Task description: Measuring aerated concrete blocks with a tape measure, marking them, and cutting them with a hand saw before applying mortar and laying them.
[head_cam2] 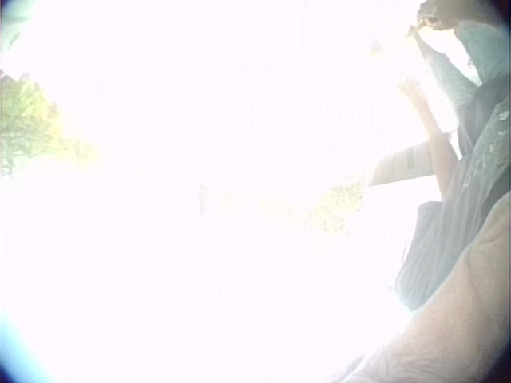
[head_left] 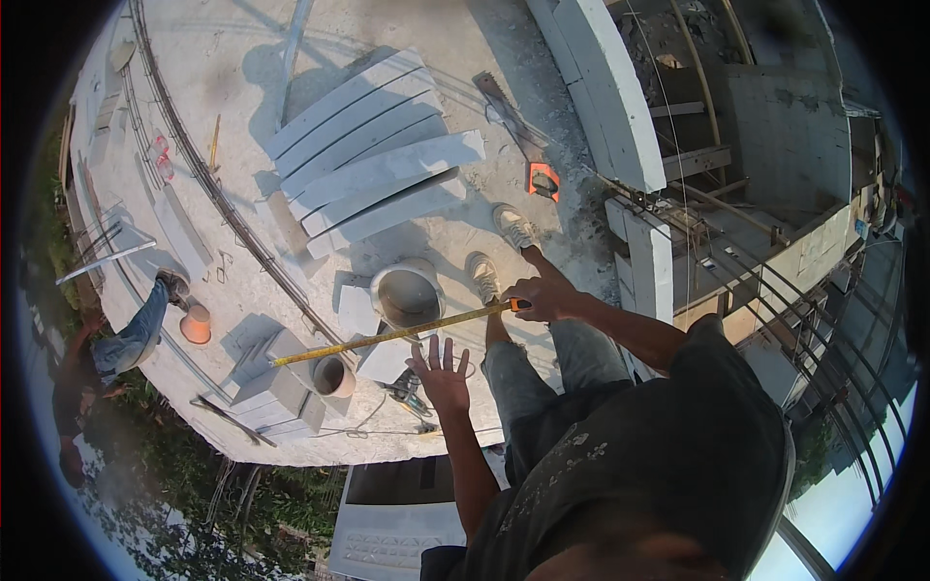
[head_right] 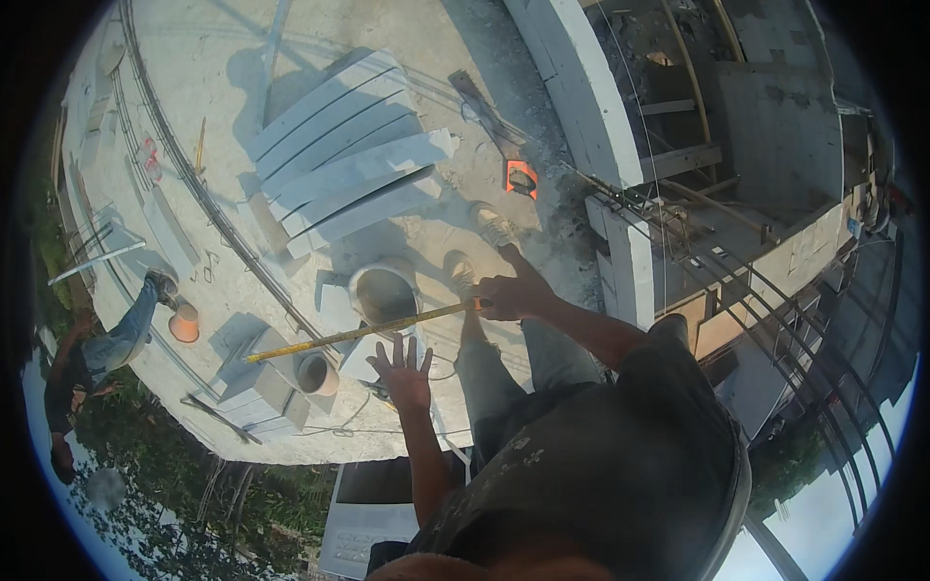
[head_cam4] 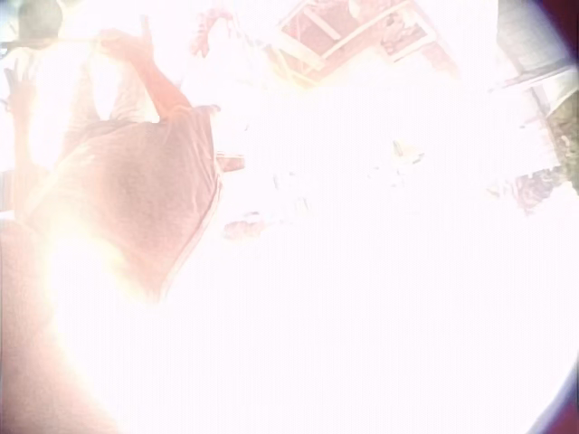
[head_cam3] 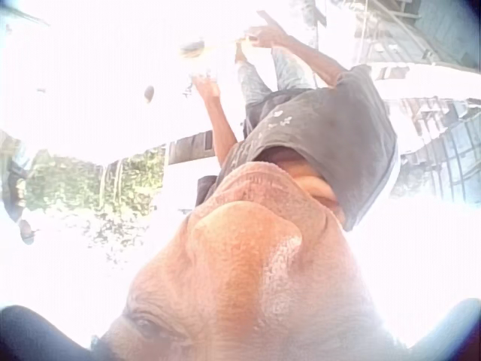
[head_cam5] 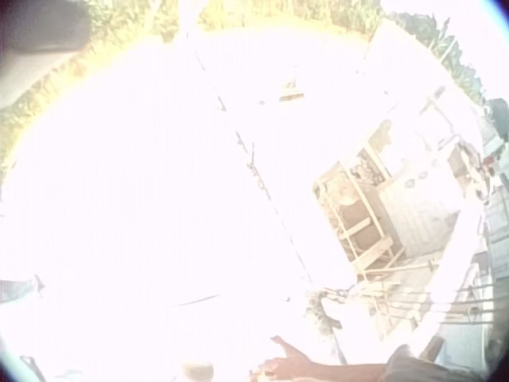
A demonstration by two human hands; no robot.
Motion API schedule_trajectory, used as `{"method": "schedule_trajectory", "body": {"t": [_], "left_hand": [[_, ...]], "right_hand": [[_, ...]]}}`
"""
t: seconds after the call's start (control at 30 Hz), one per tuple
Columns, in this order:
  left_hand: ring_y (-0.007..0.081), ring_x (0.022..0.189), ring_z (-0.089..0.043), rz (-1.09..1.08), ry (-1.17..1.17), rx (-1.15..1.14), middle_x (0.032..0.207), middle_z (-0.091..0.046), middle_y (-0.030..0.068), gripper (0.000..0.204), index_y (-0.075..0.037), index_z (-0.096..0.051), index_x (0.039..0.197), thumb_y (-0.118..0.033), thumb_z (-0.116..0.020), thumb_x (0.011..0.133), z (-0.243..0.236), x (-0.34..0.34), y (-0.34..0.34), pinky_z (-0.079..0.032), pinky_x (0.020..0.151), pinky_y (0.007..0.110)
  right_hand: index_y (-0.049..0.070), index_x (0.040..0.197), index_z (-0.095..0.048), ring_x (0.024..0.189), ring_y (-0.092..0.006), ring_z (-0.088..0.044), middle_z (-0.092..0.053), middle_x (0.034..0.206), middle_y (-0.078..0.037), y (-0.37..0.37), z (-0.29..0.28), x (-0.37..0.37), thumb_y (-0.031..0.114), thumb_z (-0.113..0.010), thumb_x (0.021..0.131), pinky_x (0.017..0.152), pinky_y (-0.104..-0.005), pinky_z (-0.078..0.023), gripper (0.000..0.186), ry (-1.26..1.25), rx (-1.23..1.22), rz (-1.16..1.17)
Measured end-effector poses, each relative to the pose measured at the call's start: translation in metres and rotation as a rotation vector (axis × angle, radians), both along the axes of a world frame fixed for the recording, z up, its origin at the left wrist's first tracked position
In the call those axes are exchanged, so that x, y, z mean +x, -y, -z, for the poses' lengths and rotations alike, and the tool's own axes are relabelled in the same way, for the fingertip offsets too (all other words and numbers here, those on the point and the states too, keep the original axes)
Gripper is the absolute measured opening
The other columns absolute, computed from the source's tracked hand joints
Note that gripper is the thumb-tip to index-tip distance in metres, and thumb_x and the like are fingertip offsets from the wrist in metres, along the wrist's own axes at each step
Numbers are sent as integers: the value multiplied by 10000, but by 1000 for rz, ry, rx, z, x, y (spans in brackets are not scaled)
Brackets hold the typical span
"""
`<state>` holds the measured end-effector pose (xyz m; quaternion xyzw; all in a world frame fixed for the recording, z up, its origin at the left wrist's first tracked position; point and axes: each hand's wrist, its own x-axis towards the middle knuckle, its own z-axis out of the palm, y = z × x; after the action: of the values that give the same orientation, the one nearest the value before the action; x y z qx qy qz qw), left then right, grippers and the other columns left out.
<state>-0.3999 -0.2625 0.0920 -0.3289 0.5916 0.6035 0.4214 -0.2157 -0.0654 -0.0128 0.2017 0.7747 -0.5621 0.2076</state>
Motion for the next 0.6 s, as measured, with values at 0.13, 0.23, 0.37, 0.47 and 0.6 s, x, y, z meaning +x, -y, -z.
{"method": "schedule_trajectory", "body": {"t": [0.13, 0.23, 0.37, 0.47, 0.6], "left_hand": [[333, 1369, -386, 127, -232, 36, 1537, -316, 134, 715, -232, -107, 1551, -582, -386, 994, -26, -46, -11, -352, 1092, 558], [329, 1342, -422, 232, -175, -53, 1514, -354, 140, 703, -228, -118, 1550, -532, -427, 996, -22, -45, 13, -367, 1076, 530], [300, 1233, -531, 745, -79, -218, 1369, -521, 145, 699, -149, -177, 1535, -470, -474, 989, -6, -10, 79, -403, 1018, 484], [300, 1140, -599, 1412, -186, -233, 1188, -650, 189, 676, 7, -368, 1436, -423, -564, 953, 20, 16, 153, -447, 969, 416], [346, 1154, -594, 1582, -269, 113, 1169, -647, 257, 637, 75, -455, 1352, -371, -610, 926, 85, 37, 270, -461, 955, 390]], "right_hand": [[101, 1255, -564, 1023, -342, -592, -597, 1076, -151, 98, -32, 13, 255, -681, 867, 909, -430, -466, 433, 46, -191, 176], [46, 1366, -440, 1122, -397, -584, -580, 1204, -252, 130, -52, 23, 276, -686, 875, 941, -471, -460, 596, 86, -194, 517], [47, 1424, -362, 1126, -416, -589, -579, 1216, -292, 135, -66, 52, 315, -677, 875, 937, -490, -463, 687, 442, -48, 682], [66, 1453, -331, 1122, -431, -591, -597, 1196, -298, 138, -43, 83, 327, -664, 859, 942, -495, -460, 730, 479, 40, 932], [96, 1447, -360, 1153, -426, -573, -589, 1237, -279, 129, -52, 95, 305, -664, 812, 961, -489, -456, 735, 480, 141, 930]]}}
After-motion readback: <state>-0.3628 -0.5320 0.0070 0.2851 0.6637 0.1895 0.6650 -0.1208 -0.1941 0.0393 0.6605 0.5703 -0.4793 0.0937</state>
